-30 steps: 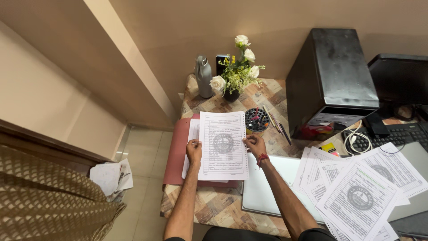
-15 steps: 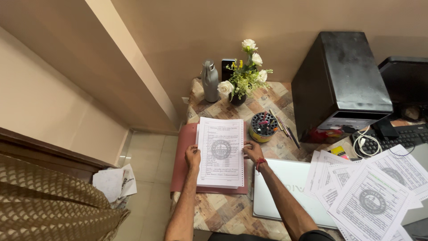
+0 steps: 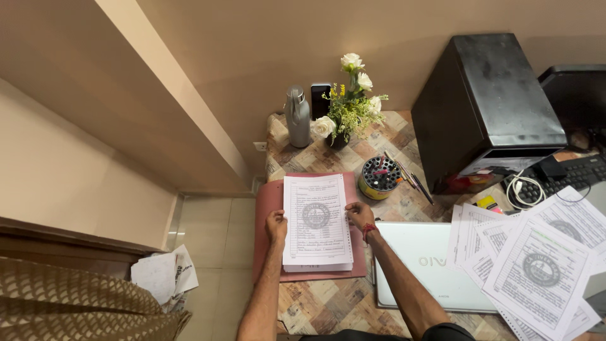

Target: The person repeatedly picks up sheets of paper from a pile on the right side of the desk and places them onto a red folder on the left. The action is performed one sheet at a time throughout the clip.

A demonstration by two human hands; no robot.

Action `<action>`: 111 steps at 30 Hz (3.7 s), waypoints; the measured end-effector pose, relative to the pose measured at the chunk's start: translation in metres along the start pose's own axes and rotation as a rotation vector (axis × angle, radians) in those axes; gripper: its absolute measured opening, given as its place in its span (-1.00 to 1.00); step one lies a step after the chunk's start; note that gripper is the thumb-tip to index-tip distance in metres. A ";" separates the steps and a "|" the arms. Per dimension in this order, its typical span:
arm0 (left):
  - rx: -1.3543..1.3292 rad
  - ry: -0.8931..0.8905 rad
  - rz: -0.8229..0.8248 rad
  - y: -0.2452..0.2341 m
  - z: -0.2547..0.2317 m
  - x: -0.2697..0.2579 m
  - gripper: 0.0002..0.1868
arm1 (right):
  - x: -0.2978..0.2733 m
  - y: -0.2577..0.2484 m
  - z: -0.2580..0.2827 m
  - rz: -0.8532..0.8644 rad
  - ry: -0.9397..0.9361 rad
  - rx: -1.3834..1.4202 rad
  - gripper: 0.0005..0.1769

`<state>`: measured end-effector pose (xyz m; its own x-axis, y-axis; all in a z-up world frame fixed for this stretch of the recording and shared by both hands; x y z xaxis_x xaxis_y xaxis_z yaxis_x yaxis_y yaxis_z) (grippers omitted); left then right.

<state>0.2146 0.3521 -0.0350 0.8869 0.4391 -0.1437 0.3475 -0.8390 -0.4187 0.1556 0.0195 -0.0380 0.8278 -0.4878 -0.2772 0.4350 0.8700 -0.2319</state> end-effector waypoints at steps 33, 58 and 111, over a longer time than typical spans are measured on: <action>0.241 0.098 0.200 0.012 0.009 0.004 -0.51 | -0.023 0.010 -0.005 -0.122 -0.041 -0.433 -0.35; -0.260 0.311 0.264 0.089 -0.076 -0.012 -0.46 | 0.004 -0.075 0.057 -0.291 -0.300 0.056 -0.51; -0.407 0.366 0.925 0.355 -0.221 -0.461 -0.43 | -0.130 -0.560 -0.037 -0.776 -0.246 0.253 -0.51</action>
<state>-0.0036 -0.2197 0.0810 0.8715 -0.4875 0.0533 -0.4900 -0.8700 0.0546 -0.2082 -0.4071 0.0935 0.3032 -0.9485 0.0914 0.9527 0.2998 -0.0488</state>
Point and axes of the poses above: each hand's wrist, its own x-axis towards the middle knuckle, its own y-axis out of the palm, z = x × y, the point moved 9 cm from there along x, towards the middle knuckle, and after that the axes turned 11 degrees about -z, right-handed, at the moved point
